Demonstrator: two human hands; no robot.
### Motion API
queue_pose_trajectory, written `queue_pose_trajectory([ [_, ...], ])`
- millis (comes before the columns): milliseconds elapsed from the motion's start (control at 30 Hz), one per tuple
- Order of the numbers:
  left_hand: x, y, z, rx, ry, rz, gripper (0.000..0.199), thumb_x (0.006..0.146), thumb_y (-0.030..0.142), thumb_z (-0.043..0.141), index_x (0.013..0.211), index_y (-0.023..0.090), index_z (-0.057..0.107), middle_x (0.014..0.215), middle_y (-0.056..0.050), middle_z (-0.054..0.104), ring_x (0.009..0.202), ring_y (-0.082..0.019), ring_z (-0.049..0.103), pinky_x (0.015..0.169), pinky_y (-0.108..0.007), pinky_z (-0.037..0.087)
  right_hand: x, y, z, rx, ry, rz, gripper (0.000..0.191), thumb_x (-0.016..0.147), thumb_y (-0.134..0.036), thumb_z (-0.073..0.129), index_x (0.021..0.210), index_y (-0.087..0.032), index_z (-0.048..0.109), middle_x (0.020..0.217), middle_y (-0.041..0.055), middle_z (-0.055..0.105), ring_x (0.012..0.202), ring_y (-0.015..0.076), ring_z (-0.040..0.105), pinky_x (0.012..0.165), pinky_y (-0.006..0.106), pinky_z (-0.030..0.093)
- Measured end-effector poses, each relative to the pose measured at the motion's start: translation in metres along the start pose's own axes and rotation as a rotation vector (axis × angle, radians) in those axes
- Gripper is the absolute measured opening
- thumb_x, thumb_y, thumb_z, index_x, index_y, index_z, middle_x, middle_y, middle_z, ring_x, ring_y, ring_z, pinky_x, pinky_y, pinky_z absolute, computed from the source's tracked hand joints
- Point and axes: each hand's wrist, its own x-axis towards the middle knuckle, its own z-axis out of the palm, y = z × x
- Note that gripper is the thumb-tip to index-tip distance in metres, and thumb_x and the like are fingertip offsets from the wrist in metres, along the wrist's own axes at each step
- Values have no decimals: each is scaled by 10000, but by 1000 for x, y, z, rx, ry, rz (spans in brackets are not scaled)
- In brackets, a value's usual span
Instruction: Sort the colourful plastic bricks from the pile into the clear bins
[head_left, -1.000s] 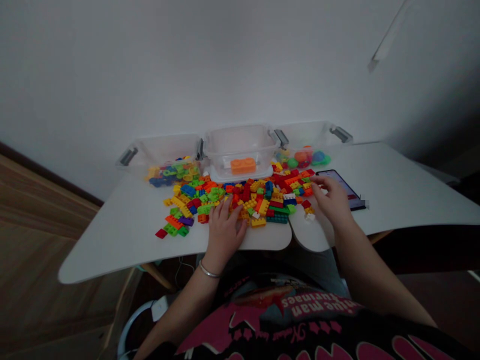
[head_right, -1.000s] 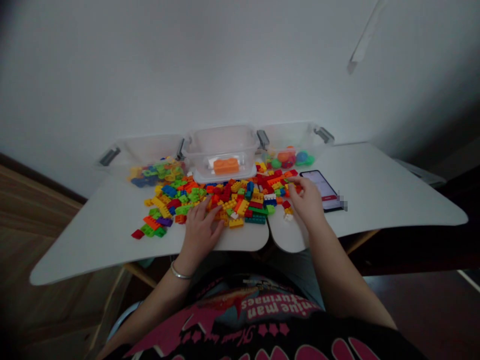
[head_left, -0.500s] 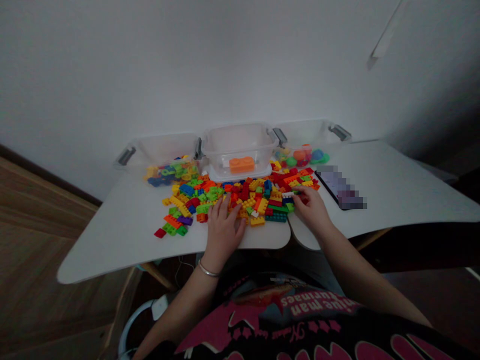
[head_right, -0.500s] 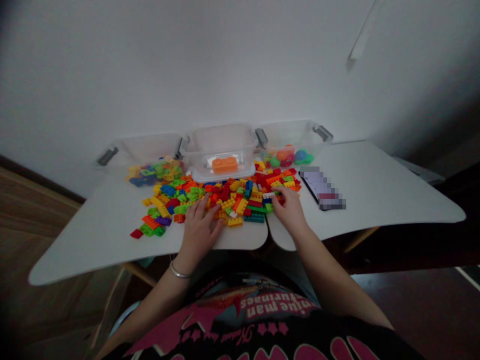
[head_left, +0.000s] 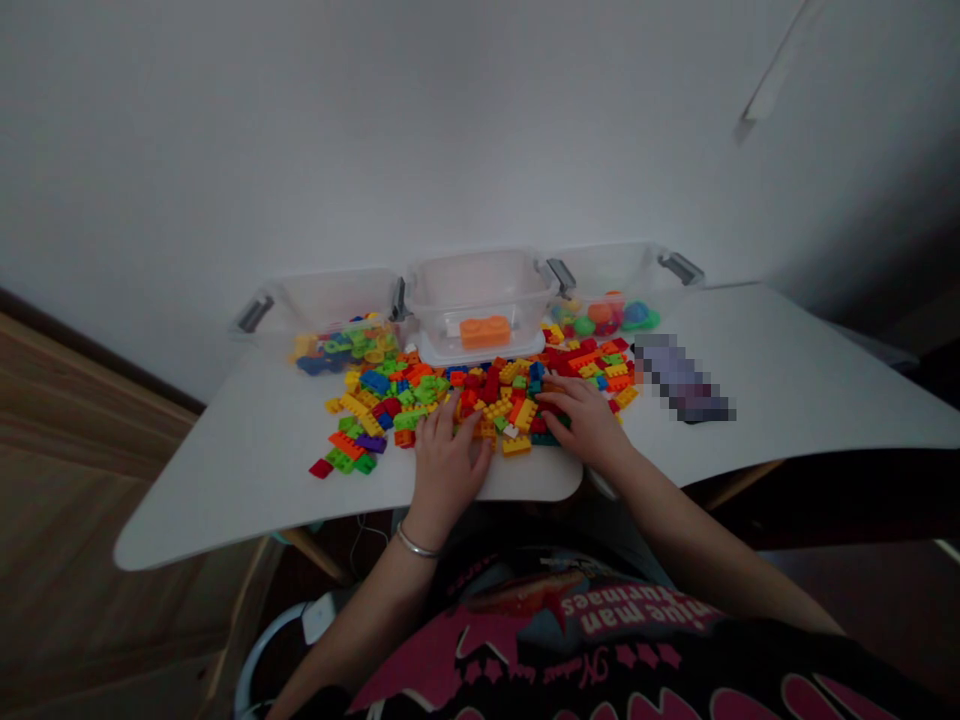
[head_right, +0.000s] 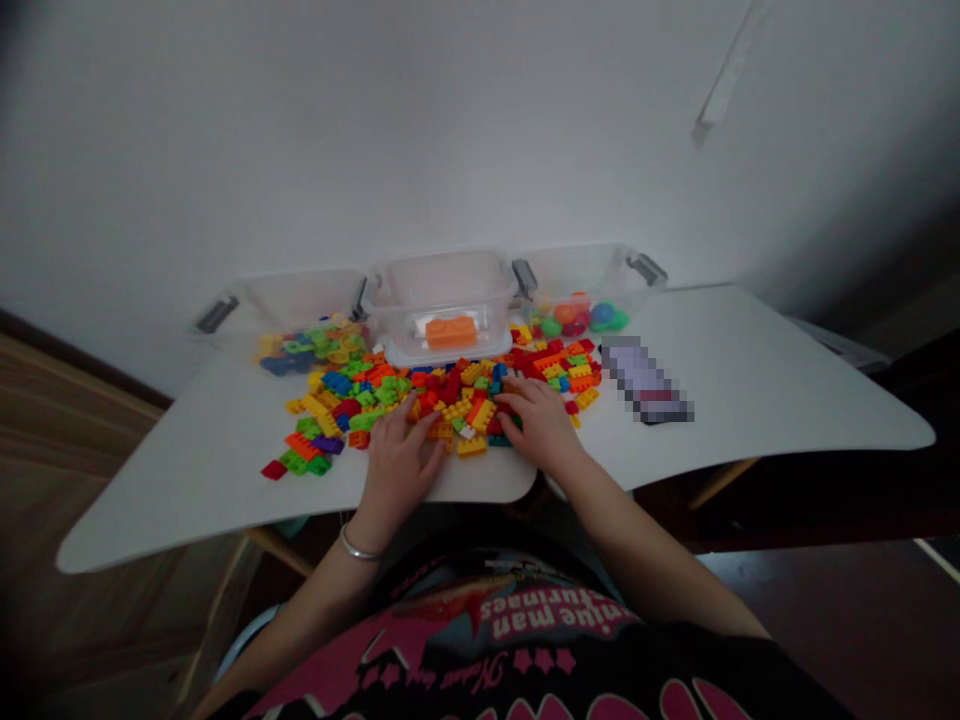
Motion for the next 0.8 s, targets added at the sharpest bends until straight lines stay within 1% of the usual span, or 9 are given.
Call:
queue_pose_trajectory([
  [133, -1, -1, 0, -7, -5, -11, 357, 885, 332, 570, 1206, 204, 658, 1499, -144, 433, 1259, -344, 483, 1081, -546, 358, 0, 6, -6, 4, 28, 4, 213, 854, -240, 579, 1017, -237, 716, 1240, 100, 664, 1144, 289, 596, 997, 516, 471],
  [200, -1, -1, 1, -7, -4, -10, 357, 886, 329, 567, 1207, 204, 657, 1501, -144, 431, 1260, -345, 481, 1083, -551, 354, 1, 14, -13, -10, 76, 27, 222, 859, -248, 563, 1024, -233, 711, 1217, 102, 671, 1125, 283, 607, 983, 504, 482],
  [267, -2, -1, 2, -4, 2, -3, 358, 885, 325, 568, 1207, 198, 660, 1498, -149, 435, 1259, -346, 482, 1081, -546, 359, 2, 26, -20, -77, 140, 95, 245, 859, -263, 549, 1036, -205, 709, 1201, 121, 674, 1122, 296, 607, 985, 504, 477],
  [333, -2, -2, 2, 2, 11, 2, 359, 882, 323, 575, 1203, 191, 667, 1491, -154, 443, 1252, -350, 486, 1078, -542, 364, 3, 41, -26, -170, 178, 200, 294, 849, -279, 549, 1070, -164, 704, 1213, 151, 665, 1143, 322, 594, 1005, 517, 458],
  [433, -1, -2, 3, 10, 19, 8, 375, 876, 320, 584, 1215, 180, 663, 1487, -160, 448, 1239, -353, 495, 1067, -540, 377, 2, 63, -28, -254, 139, 360, 409, 830, -309, 552, 1170, -113, 668, 1279, 193, 623, 1180, 352, 569, 1022, 528, 439],
  [500, -1, -2, 3, 9, 22, 12, 384, 878, 319, 581, 1225, 173, 655, 1488, -164, 445, 1242, -349, 495, 1063, -533, 386, -1, 73, -25, -264, 88, 420, 459, 831, -331, 541, 1213, -100, 645, 1313, 203, 597, 1200, 351, 557, 1032, 516, 434],
  [567, -1, -3, 3, 6, 21, 12, 384, 884, 323, 574, 1229, 172, 649, 1493, -162, 441, 1249, -343, 493, 1061, -524, 392, -3, 79, -20, -254, 73, 435, 471, 834, -343, 530, 1216, -91, 641, 1306, 205, 597, 1204, 342, 552, 1052, 498, 421],
  [633, -1, -3, 3, 4, 21, 8, 388, 884, 327, 575, 1234, 174, 643, 1497, -160, 436, 1251, -342, 493, 1060, -522, 394, -5, 81, -16, -236, 94, 428, 457, 830, -339, 531, 1194, -91, 651, 1264, 200, 617, 1194, 333, 554, 1063, 489, 411],
  [800, -2, -3, 4, 0, 25, 2, 393, 878, 322, 581, 1238, 177, 645, 1493, -165, 438, 1250, -348, 492, 1066, -534, 383, -7, 76, -18, -243, 151, 388, 381, 816, -316, 536, 1115, -126, 677, 1149, 169, 659, 1116, 317, 573, 1011, 476, 434],
])
